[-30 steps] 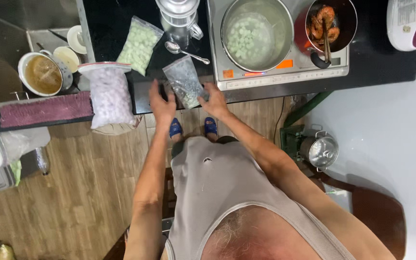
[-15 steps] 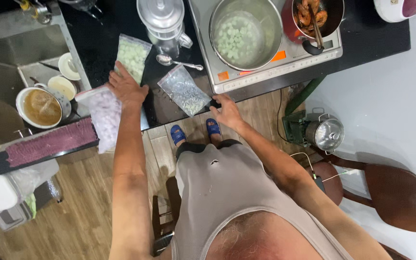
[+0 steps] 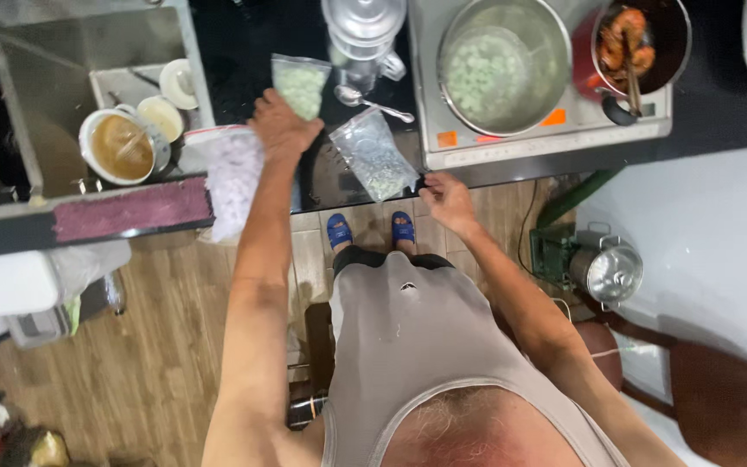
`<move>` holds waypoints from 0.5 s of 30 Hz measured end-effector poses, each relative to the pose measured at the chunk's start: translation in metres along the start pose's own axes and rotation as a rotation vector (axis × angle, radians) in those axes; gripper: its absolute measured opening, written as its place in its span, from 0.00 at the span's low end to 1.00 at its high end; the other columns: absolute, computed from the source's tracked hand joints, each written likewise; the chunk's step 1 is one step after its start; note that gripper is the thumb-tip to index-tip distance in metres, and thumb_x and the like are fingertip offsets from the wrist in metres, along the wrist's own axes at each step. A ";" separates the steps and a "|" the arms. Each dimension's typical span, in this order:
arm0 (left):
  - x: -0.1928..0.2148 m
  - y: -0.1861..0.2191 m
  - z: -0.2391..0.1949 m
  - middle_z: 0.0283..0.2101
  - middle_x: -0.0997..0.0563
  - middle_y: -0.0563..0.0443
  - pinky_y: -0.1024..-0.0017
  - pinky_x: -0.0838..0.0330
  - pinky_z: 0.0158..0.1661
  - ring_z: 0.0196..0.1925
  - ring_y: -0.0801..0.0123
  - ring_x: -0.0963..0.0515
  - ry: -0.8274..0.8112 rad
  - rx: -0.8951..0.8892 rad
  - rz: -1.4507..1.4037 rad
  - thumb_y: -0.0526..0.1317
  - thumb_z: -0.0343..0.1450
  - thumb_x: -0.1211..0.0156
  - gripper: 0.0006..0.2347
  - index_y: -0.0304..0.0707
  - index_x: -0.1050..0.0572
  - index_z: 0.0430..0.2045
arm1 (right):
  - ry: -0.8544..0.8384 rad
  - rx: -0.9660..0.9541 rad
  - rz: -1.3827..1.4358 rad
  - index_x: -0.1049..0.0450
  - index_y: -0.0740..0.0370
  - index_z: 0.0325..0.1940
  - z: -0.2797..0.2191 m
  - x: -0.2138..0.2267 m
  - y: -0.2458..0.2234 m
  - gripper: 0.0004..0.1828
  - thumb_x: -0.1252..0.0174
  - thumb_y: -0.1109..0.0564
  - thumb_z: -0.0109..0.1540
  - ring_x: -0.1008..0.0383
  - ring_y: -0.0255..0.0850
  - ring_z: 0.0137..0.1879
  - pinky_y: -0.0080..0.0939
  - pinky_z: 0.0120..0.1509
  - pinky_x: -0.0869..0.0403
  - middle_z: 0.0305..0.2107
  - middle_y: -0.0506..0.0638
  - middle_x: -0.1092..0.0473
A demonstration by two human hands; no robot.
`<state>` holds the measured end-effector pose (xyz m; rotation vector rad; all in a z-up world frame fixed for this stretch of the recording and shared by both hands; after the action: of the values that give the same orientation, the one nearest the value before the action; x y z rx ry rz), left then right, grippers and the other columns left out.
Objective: The person retrieves sealed bags of chopped vegetables from a refrigerator and a countertainer, then pours the contents into a pot on a portable induction cooktop. They handle multiple bags of green and purple chopped vegetables and add water from a glass to the pot.
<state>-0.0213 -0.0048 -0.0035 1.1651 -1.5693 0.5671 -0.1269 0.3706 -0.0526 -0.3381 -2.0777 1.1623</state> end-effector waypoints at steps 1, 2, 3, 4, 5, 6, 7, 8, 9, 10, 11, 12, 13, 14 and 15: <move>-0.002 0.000 -0.003 0.54 0.32 0.32 0.50 0.37 0.57 0.57 0.44 0.30 0.027 -0.012 -0.001 0.59 0.53 0.22 0.47 0.26 0.44 0.56 | -0.011 -0.014 0.033 0.27 0.69 0.56 0.004 -0.002 0.001 0.21 0.36 0.59 0.61 0.20 0.43 0.50 0.40 0.51 0.21 0.46 0.58 0.22; -0.006 -0.001 -0.006 0.55 0.32 0.32 0.51 0.36 0.57 0.57 0.44 0.29 0.011 -0.008 -0.009 0.59 0.54 0.23 0.45 0.26 0.43 0.56 | -0.026 -0.015 0.083 0.27 0.70 0.57 0.006 -0.004 0.001 0.21 0.36 0.59 0.61 0.20 0.43 0.50 0.40 0.52 0.22 0.46 0.58 0.22; -0.011 0.000 -0.010 0.55 0.31 0.33 0.52 0.35 0.58 0.57 0.44 0.28 -0.006 -0.007 -0.019 0.58 0.56 0.24 0.43 0.27 0.41 0.55 | -0.038 -0.019 0.131 0.27 0.70 0.57 0.006 -0.005 0.000 0.21 0.36 0.59 0.61 0.20 0.43 0.50 0.40 0.53 0.22 0.46 0.58 0.22; -0.016 0.001 -0.011 0.56 0.31 0.33 0.53 0.34 0.58 0.57 0.45 0.28 -0.024 -0.007 -0.029 0.58 0.58 0.25 0.41 0.27 0.40 0.55 | -0.051 -0.024 0.179 0.27 0.71 0.57 0.009 -0.007 -0.002 0.22 0.36 0.59 0.61 0.20 0.43 0.50 0.40 0.53 0.22 0.46 0.59 0.22; -0.021 0.001 -0.012 0.56 0.31 0.33 0.53 0.33 0.58 0.57 0.45 0.27 -0.015 -0.016 -0.039 0.58 0.58 0.25 0.41 0.27 0.40 0.55 | -0.070 -0.021 0.187 0.27 0.71 0.57 0.010 -0.009 -0.004 0.22 0.36 0.58 0.62 0.20 0.43 0.50 0.40 0.54 0.22 0.46 0.58 0.22; -0.026 0.001 -0.014 0.56 0.30 0.34 0.53 0.33 0.58 0.57 0.46 0.27 -0.005 -0.025 -0.048 0.57 0.59 0.26 0.40 0.27 0.39 0.55 | -0.089 -0.019 0.195 0.27 0.71 0.57 0.011 -0.009 -0.007 0.21 0.36 0.58 0.62 0.20 0.42 0.51 0.40 0.54 0.22 0.46 0.58 0.22; -0.031 0.003 -0.015 0.55 0.30 0.34 0.53 0.32 0.58 0.58 0.46 0.27 0.003 -0.037 -0.058 0.57 0.59 0.26 0.39 0.28 0.39 0.54 | -0.105 -0.018 0.202 0.27 0.71 0.57 0.011 -0.008 -0.010 0.21 0.36 0.58 0.62 0.20 0.42 0.51 0.39 0.55 0.22 0.46 0.58 0.22; -0.036 0.005 -0.016 0.55 0.30 0.34 0.51 0.33 0.59 0.58 0.47 0.28 0.019 -0.041 -0.032 0.58 0.59 0.27 0.40 0.27 0.40 0.55 | -0.109 -0.019 0.184 0.27 0.71 0.57 0.012 -0.006 -0.014 0.21 0.36 0.58 0.62 0.21 0.41 0.52 0.39 0.55 0.22 0.46 0.58 0.22; -0.039 0.007 -0.018 0.55 0.31 0.35 0.50 0.34 0.59 0.58 0.47 0.28 0.035 -0.044 -0.002 0.59 0.60 0.27 0.41 0.26 0.40 0.56 | -0.113 -0.020 0.169 0.28 0.71 0.56 0.012 -0.006 -0.017 0.20 0.36 0.59 0.63 0.21 0.41 0.52 0.39 0.56 0.23 0.46 0.58 0.22; -0.041 0.009 -0.020 0.55 0.31 0.35 0.48 0.34 0.59 0.59 0.47 0.29 0.052 -0.047 0.028 0.60 0.60 0.28 0.42 0.25 0.41 0.57 | -0.117 -0.020 0.153 0.28 0.71 0.56 0.011 -0.008 -0.021 0.20 0.36 0.59 0.63 0.21 0.41 0.53 0.39 0.56 0.23 0.46 0.57 0.22; -0.041 0.009 -0.022 0.57 0.33 0.34 0.47 0.36 0.59 0.60 0.46 0.31 0.018 -0.036 0.016 0.62 0.58 0.28 0.46 0.23 0.43 0.59 | -0.121 -0.011 0.156 0.28 0.71 0.56 0.013 -0.009 -0.025 0.20 0.36 0.59 0.63 0.21 0.41 0.53 0.38 0.56 0.23 0.46 0.57 0.22; -0.041 0.012 -0.023 0.58 0.34 0.33 0.46 0.37 0.59 0.61 0.45 0.33 -0.015 -0.025 0.003 0.64 0.57 0.28 0.49 0.20 0.45 0.60 | -0.125 -0.001 0.160 0.28 0.70 0.57 0.013 -0.007 -0.028 0.20 0.36 0.59 0.63 0.22 0.40 0.52 0.38 0.56 0.23 0.46 0.57 0.23; -0.039 0.013 -0.025 0.60 0.36 0.33 0.45 0.39 0.60 0.63 0.44 0.35 -0.042 -0.005 -0.014 0.66 0.55 0.28 0.53 0.18 0.47 0.62 | -0.138 0.015 0.162 0.28 0.70 0.57 0.015 -0.007 -0.032 0.20 0.36 0.60 0.63 0.22 0.40 0.52 0.37 0.56 0.24 0.46 0.57 0.23; -0.037 0.013 -0.029 0.64 0.40 0.27 0.43 0.42 0.60 0.67 0.39 0.38 0.025 -0.039 -0.057 0.66 0.53 0.27 0.55 0.20 0.49 0.64 | -0.140 0.034 0.167 0.27 0.70 0.57 0.017 -0.009 -0.036 0.19 0.36 0.60 0.63 0.22 0.40 0.51 0.37 0.55 0.24 0.45 0.56 0.23; -0.035 0.013 -0.034 0.69 0.43 0.21 0.40 0.44 0.61 0.71 0.34 0.41 0.088 -0.078 -0.100 0.66 0.52 0.26 0.57 0.22 0.51 0.66 | -0.138 0.048 0.171 0.27 0.69 0.56 0.016 -0.008 -0.039 0.18 0.36 0.59 0.63 0.21 0.40 0.50 0.36 0.54 0.23 0.45 0.56 0.23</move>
<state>-0.0181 0.0421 -0.0216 1.1383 -1.4369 0.4811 -0.1281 0.3339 -0.0298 -0.4302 -2.1691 1.3682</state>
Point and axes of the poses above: each hand's wrist, its own z-axis towards the middle knuckle, its own x-axis out of the back of the hand, y = z × x, the point moved 2 cm from there along z, towards the middle knuckle
